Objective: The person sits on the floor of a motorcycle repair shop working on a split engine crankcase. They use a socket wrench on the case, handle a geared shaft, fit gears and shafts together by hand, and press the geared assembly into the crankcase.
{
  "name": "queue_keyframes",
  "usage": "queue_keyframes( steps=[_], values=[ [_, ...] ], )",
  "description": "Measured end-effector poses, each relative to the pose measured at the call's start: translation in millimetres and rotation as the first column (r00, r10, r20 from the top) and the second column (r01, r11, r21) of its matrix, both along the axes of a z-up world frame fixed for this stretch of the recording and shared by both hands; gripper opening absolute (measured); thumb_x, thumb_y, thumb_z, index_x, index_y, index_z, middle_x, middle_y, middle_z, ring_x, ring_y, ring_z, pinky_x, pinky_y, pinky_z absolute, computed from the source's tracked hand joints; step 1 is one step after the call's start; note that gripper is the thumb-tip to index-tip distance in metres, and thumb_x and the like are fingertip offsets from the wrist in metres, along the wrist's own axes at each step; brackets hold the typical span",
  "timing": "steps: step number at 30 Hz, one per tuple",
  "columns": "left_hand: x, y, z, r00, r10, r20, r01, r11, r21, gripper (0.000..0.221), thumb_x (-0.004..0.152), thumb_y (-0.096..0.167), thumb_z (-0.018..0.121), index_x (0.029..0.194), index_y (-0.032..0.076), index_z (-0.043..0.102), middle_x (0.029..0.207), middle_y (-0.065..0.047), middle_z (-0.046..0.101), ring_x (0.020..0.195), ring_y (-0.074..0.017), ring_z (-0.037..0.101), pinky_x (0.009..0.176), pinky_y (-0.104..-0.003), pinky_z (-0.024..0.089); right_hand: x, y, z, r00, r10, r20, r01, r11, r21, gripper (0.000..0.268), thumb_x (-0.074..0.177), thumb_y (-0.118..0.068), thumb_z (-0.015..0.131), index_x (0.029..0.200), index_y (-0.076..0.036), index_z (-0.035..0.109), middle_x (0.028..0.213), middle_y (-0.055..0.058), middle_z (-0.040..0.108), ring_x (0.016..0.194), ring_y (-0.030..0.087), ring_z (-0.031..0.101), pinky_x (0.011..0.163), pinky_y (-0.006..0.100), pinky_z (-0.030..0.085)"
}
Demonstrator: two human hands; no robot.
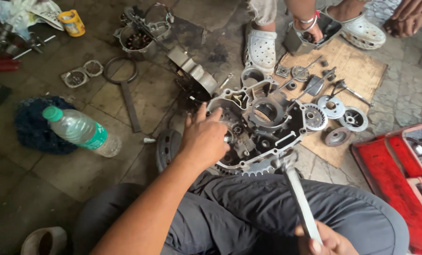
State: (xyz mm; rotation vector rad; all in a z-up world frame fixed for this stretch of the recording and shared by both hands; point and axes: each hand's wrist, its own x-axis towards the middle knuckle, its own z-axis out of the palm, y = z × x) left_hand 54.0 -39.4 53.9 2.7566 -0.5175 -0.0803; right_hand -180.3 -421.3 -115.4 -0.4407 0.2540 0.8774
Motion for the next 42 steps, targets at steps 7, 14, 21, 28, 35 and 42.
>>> queue_keyframes(
  steps=[7,14,21,28,35,42],
  values=[
    [-4,7,-3,0.998,-0.07,-0.003,0.069,0.979,-0.19,0.019,0.083,0.025,0.069,0.084,0.011,0.082,0.152,-0.011,0.049,0.143,-0.0461,0.033,0.115,-0.064,0.026,63,89,142,0.844,-0.109,0.526,0.283,0.922,-0.263,0.035,0.105,-0.014,0.053,0.133,0.007,0.053,0.067,0.01,0.055,0.051,0.019,0.049,0.046,0.031,0.041],
    [-6,7,5,0.999,-0.037,-0.033,0.032,0.992,-0.12,0.017,0.076,0.021,0.071,0.083,0.008,0.081,0.148,-0.009,0.053,0.136,-0.0417,0.042,0.115,-0.064,0.026,89,104,137,0.881,-0.229,0.414,0.406,0.816,-0.412,0.032,0.102,-0.018,0.051,0.123,0.004,0.058,0.063,0.006,0.05,0.037,0.01,0.039,0.031,0.026,0.034],
    [-6,-3,-11,0.997,0.025,0.079,-0.017,0.994,-0.106,0.014,0.075,0.02,0.075,0.084,0.01,0.08,0.137,-0.011,0.059,0.124,-0.0397,0.047,0.109,-0.065,0.029,85,108,131,0.883,-0.191,0.428,0.365,0.854,-0.371,0.031,0.102,-0.018,0.05,0.123,0.003,0.058,0.062,0.007,0.051,0.037,0.012,0.04,0.032,0.027,0.035],
    [-10,-3,-9,0.994,0.019,0.108,-0.013,0.999,-0.051,0.013,0.077,0.019,0.073,0.085,0.011,0.08,0.117,-0.008,0.066,0.116,-0.0373,0.051,0.108,-0.062,0.033,84,111,129,0.871,-0.223,0.437,0.393,0.85,-0.351,0.032,0.105,-0.021,0.047,0.121,0.003,0.058,0.062,0.008,0.051,0.037,0.012,0.041,0.033,0.026,0.036],
    [-12,-4,-8,0.993,0.03,0.117,-0.025,0.999,-0.042,0.011,0.077,0.017,0.072,0.084,0.011,0.08,0.114,-0.009,0.066,0.116,-0.0377,0.051,0.109,-0.064,0.031,80,111,120,0.85,-0.216,0.48,0.429,0.813,-0.393,0.032,0.104,-0.019,0.047,0.122,0.004,0.058,0.062,0.008,0.051,0.037,0.013,0.042,0.033,0.026,0.037],
    [-13,-5,-5,0.996,0.062,0.058,-0.058,0.996,-0.074,0.012,0.077,0.016,0.075,0.088,0.012,0.079,0.112,-0.009,0.067,0.118,-0.0359,0.051,0.114,-0.064,0.027,77,113,116,0.782,-0.161,0.602,0.513,0.715,-0.475,0.033,0.103,-0.019,0.047,0.124,0.004,0.058,0.065,0.01,0.055,0.039,0.014,0.047,0.034,0.027,0.04]
  ],
)
